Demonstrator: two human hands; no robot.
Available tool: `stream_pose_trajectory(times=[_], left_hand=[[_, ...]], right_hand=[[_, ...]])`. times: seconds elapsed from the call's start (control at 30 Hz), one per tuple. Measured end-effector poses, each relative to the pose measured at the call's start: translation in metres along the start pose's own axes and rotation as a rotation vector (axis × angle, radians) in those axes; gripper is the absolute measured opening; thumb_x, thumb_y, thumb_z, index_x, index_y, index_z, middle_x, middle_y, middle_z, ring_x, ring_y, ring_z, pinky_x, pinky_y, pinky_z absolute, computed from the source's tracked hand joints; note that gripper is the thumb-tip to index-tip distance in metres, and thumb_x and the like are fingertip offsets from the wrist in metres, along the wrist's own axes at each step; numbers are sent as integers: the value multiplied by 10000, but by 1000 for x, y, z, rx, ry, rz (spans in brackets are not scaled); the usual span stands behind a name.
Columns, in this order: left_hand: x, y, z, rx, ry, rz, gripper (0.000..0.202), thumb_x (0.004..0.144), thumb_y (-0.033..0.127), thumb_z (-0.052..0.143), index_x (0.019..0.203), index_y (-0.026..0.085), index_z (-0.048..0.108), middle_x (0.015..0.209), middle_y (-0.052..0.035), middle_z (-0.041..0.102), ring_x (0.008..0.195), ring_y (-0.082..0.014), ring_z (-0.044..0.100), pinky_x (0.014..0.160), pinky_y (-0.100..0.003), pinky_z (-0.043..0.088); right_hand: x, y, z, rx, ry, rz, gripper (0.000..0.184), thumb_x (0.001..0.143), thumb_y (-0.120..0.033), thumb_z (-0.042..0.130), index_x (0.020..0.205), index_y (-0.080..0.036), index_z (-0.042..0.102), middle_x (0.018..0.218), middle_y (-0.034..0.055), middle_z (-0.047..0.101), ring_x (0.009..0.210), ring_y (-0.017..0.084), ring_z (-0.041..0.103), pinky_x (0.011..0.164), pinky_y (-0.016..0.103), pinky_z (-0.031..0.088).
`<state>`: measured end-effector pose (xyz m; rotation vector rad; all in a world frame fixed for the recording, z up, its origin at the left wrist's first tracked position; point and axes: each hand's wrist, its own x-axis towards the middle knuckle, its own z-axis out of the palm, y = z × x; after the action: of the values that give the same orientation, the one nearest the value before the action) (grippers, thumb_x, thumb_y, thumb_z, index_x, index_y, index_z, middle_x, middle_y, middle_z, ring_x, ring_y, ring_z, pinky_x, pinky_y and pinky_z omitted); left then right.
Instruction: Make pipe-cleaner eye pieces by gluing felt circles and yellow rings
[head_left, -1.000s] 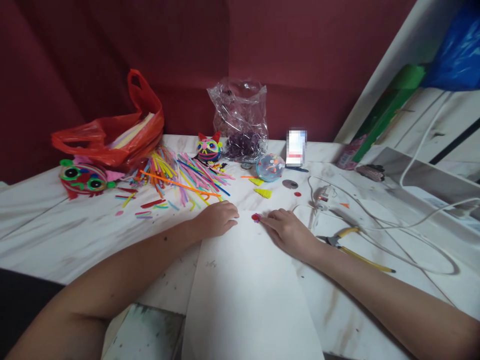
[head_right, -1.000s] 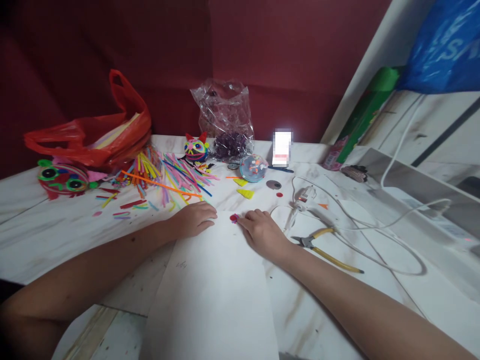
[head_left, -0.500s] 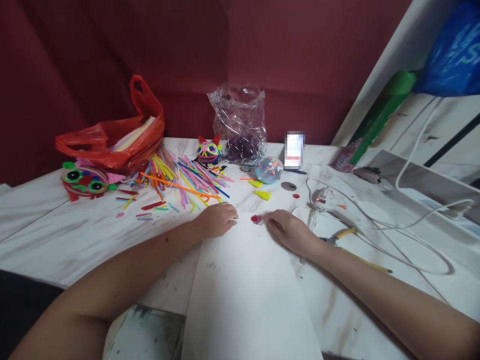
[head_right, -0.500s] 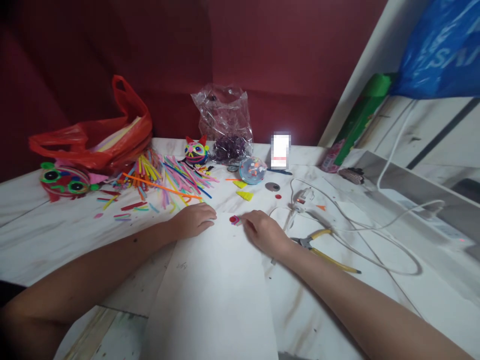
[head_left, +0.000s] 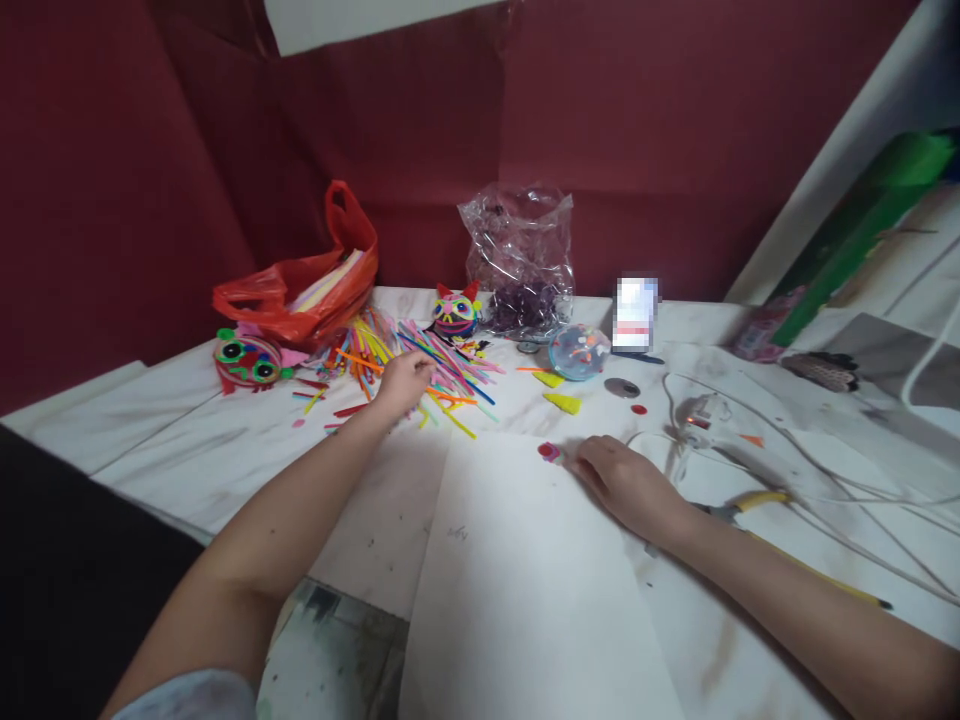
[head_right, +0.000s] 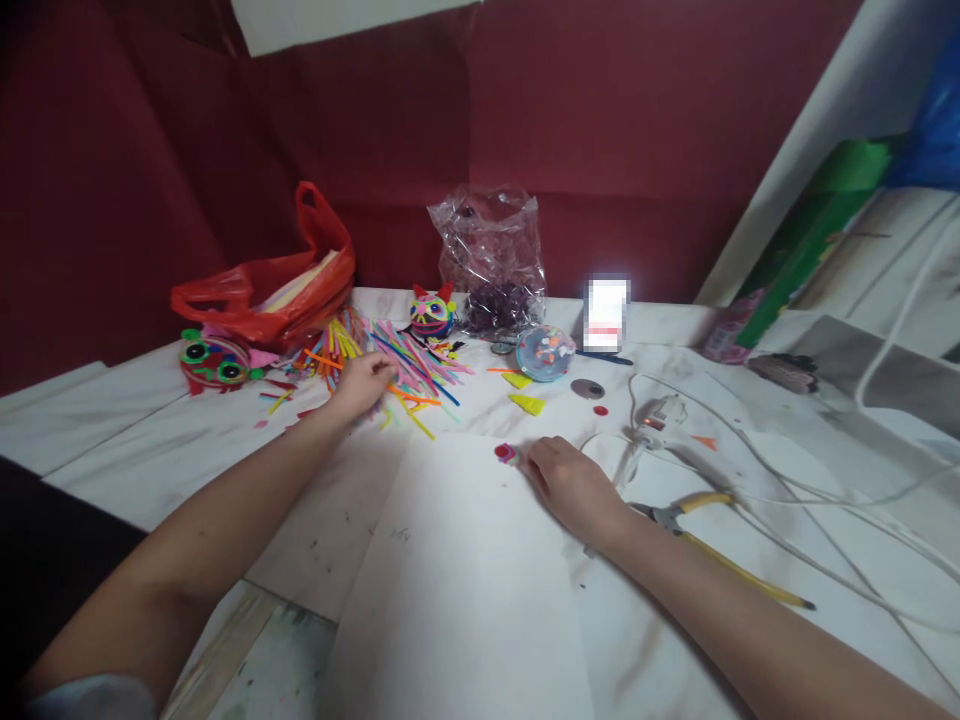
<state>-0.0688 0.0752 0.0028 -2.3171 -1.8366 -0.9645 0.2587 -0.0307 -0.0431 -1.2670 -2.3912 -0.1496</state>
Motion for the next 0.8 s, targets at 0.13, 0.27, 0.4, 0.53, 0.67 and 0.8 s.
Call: stream_pose_trajectory(times=[0.13,0.27,0.4,0.53,0.67,0.8], left_hand=[[-10,11,9,21,-206,167,212,788,144,474,811,154,684,801,-27,688,746,-133,610,698,-221,457],[-21,26,15,97,-391,346,198,758,95,500,721,179,676,828,-20,675,838,-132,604,789,-213,441],[-21,30,9,254,-439,334,213,786,108,456,749,149,662,885,-85,667,881,-188,609,808,-282,440],[-20,29,1,414,-428,211,228,797,99,431,816,103,658,904,-150,667,901,-235,621,857,-352,417],[-20,33,-1,478,-439,143,222,791,109,446,845,100,660,938,-160,672,916,-245,626,879,-367,403],[-17,32,-2,460,-483,109,227,747,85,474,862,112,668,926,-143,682,895,-240,631,823,-332,426]], right_hand=[[-1,0,2,-8,17,-55,235,929,-266,397,758,-186,535,763,78,587,754,206,565,654,309,461],[-2,0,2,-7,3,-80,213,919,-238,411,759,-184,541,785,80,590,768,204,562,664,308,466],[-1,0,2,5,19,-94,207,913,-229,417,759,-181,546,787,78,591,771,198,564,667,302,470],[-1,0,1,-4,33,-91,206,908,-229,425,752,-178,551,768,74,587,753,196,567,646,297,470],[-2,1,2,-10,23,-91,195,903,-222,429,760,-180,555,784,75,593,772,202,574,656,302,474],[-2,1,2,-10,35,-100,190,900,-221,431,761,-181,554,789,77,593,764,197,574,645,295,472]])
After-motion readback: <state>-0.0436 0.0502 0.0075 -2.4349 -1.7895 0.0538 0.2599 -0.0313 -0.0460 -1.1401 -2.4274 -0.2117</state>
